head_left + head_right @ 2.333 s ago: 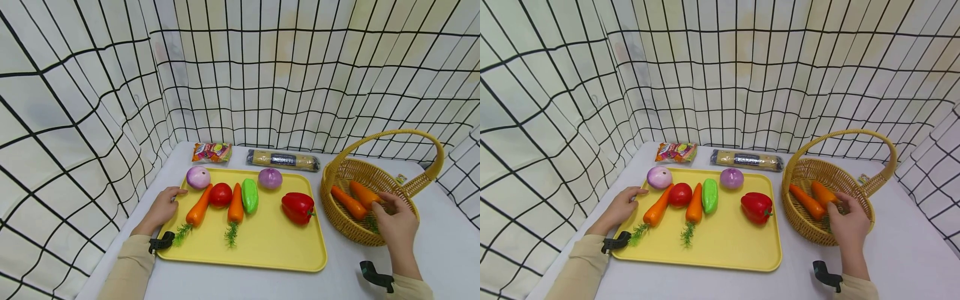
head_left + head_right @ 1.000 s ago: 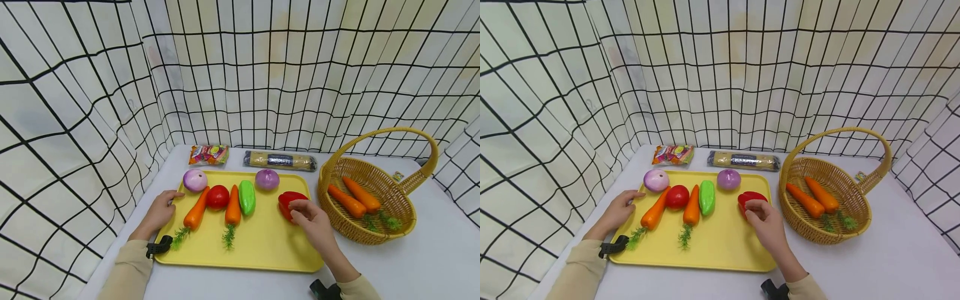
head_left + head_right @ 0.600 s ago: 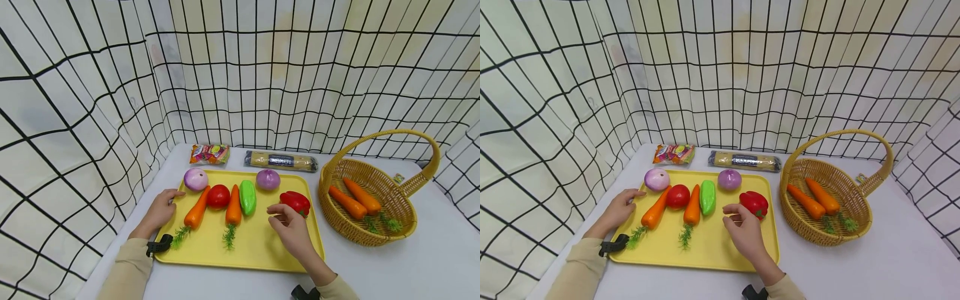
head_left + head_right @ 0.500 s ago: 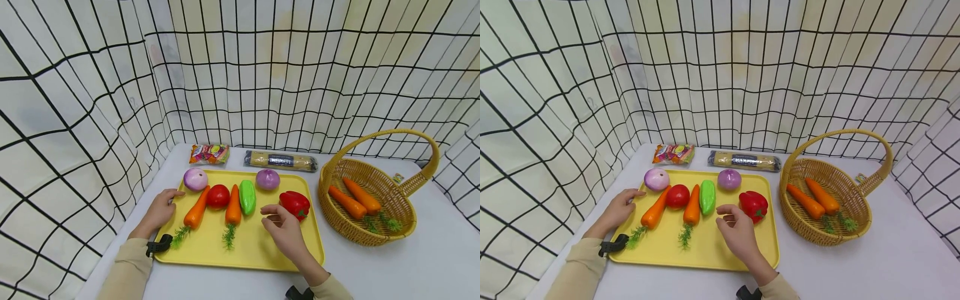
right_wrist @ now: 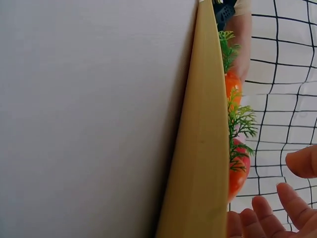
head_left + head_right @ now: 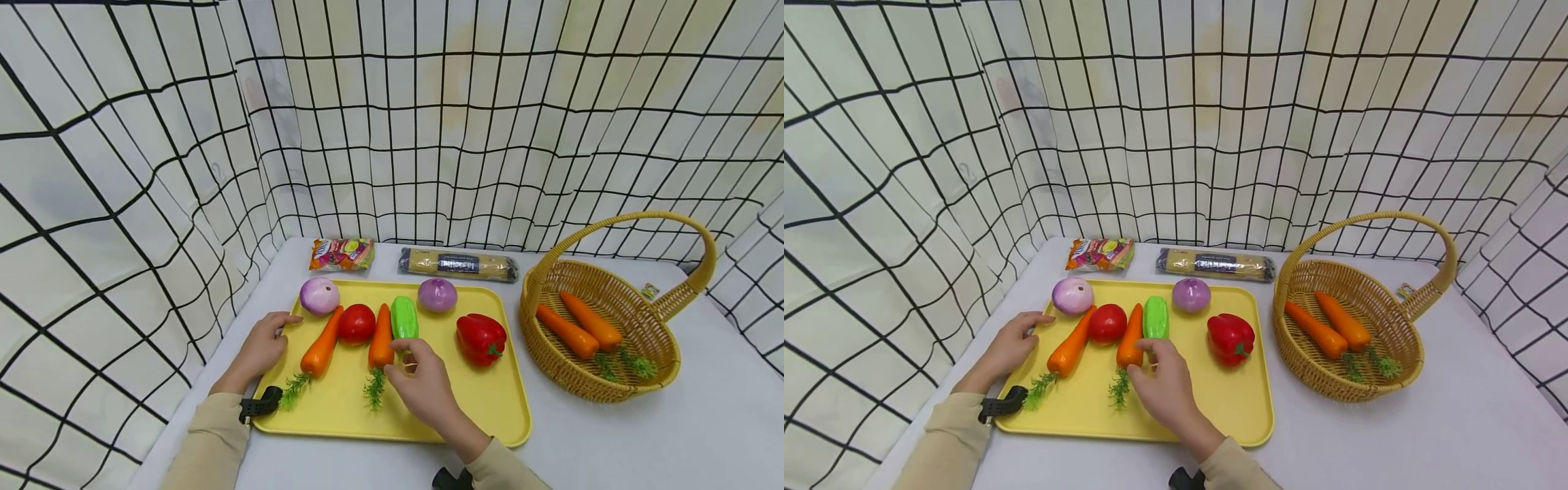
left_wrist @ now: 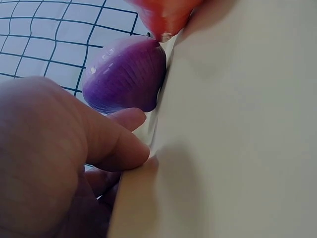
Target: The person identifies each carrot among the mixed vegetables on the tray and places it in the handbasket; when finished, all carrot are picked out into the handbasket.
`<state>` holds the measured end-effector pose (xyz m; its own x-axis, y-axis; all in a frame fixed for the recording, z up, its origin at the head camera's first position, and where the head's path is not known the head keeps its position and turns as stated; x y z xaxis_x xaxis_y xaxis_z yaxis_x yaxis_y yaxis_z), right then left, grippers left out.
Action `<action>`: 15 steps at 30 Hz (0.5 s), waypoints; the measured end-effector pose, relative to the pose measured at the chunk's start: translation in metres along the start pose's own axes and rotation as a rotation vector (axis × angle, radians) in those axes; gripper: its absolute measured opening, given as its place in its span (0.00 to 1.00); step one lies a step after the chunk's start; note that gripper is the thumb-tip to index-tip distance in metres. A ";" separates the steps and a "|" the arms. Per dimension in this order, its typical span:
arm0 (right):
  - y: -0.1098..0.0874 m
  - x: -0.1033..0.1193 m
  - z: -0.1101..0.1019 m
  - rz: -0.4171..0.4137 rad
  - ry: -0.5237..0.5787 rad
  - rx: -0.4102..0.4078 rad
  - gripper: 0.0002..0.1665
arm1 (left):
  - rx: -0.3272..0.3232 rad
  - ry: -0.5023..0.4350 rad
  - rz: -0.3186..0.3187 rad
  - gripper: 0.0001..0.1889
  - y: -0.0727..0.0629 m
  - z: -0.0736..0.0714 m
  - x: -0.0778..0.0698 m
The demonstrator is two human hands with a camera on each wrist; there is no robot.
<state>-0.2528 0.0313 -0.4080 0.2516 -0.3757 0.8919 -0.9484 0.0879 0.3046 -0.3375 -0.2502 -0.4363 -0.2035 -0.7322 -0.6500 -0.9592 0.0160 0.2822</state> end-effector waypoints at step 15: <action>0.002 0.000 0.026 0.017 -0.210 0.123 0.23 | -0.008 0.004 0.001 0.23 0.000 0.001 0.001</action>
<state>-0.2594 0.0071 -0.4163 0.2022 -0.5600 0.8034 -0.9717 -0.0125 0.2358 -0.3381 -0.2508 -0.4375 -0.2038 -0.7350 -0.6467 -0.9573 0.0114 0.2888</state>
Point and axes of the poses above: each hand's wrist, its own y-axis towards the middle knuckle, its own z-axis out of the palm, x = y × z, the point moved 10 cm from there along y, towards the middle knuckle, and after that the axes turned 12 degrees about -x, right-handed, at the moved point
